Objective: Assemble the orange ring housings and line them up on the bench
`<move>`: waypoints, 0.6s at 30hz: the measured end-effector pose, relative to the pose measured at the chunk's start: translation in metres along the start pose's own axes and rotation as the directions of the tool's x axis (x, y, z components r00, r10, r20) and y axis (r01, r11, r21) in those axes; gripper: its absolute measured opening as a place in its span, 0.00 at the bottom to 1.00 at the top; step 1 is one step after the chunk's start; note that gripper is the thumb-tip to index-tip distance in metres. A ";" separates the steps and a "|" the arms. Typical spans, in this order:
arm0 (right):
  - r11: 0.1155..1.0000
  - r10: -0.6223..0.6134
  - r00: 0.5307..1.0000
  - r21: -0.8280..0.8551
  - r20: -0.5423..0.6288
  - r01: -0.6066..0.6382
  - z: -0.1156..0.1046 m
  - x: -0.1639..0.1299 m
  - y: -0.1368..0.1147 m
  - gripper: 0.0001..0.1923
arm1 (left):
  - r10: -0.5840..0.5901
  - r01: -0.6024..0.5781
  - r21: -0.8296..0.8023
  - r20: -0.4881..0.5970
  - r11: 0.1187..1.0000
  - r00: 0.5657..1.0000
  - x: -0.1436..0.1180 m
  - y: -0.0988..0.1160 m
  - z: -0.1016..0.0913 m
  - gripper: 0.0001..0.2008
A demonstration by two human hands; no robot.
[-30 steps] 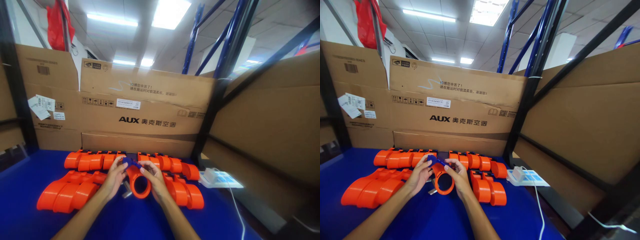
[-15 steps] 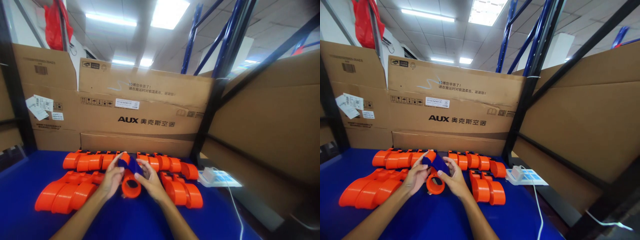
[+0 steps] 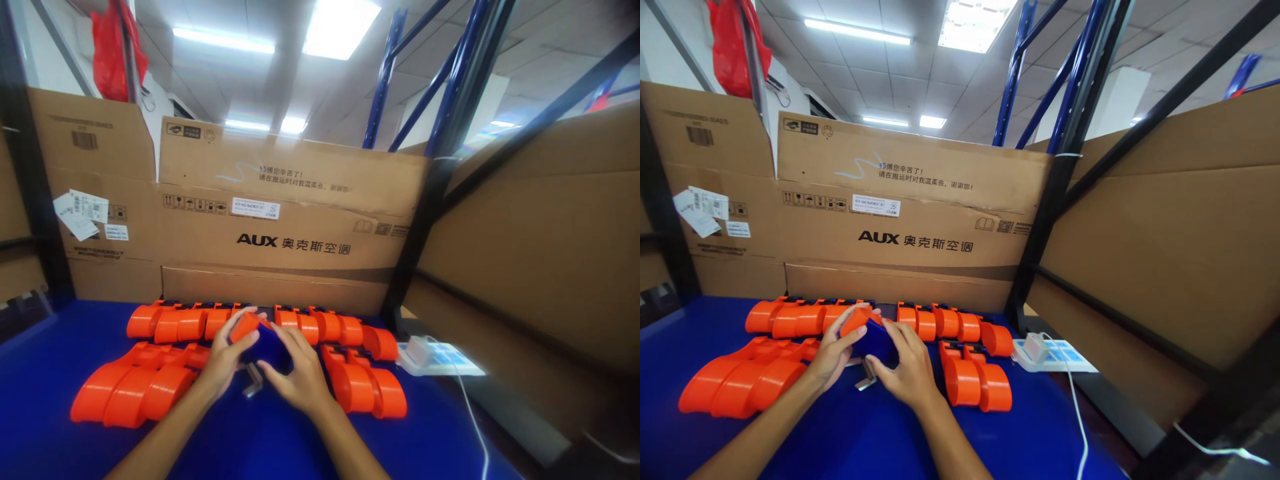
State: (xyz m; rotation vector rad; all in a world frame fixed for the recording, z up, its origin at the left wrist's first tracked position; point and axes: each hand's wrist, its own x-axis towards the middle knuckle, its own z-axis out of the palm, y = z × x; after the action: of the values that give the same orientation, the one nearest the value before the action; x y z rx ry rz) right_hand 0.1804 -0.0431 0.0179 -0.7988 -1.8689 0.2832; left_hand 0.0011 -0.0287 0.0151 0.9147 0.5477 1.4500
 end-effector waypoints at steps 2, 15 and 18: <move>1.000 -0.018 1.000 -0.023 0.006 0.018 0.001 -0.001 0.002 0.32 | 0.042 -0.040 0.036 -0.041 0.999 0.998 0.002 -0.002 -0.001 0.29; 0.995 -0.057 0.998 -0.076 0.018 0.058 0.004 -0.003 0.004 0.36 | 0.119 -0.092 0.202 -0.123 0.975 0.985 -0.004 0.002 0.005 0.22; 0.995 -0.050 0.999 -0.084 0.010 0.051 0.004 -0.003 0.003 0.36 | 0.096 -0.071 0.186 -0.129 0.980 0.987 -0.001 0.000 0.002 0.24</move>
State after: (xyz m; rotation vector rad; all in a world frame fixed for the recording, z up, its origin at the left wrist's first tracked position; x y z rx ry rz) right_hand 0.1786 -0.0420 0.0123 -0.8071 -1.9163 0.1766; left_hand 0.0023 -0.0304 0.0158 0.9948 0.7610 1.5664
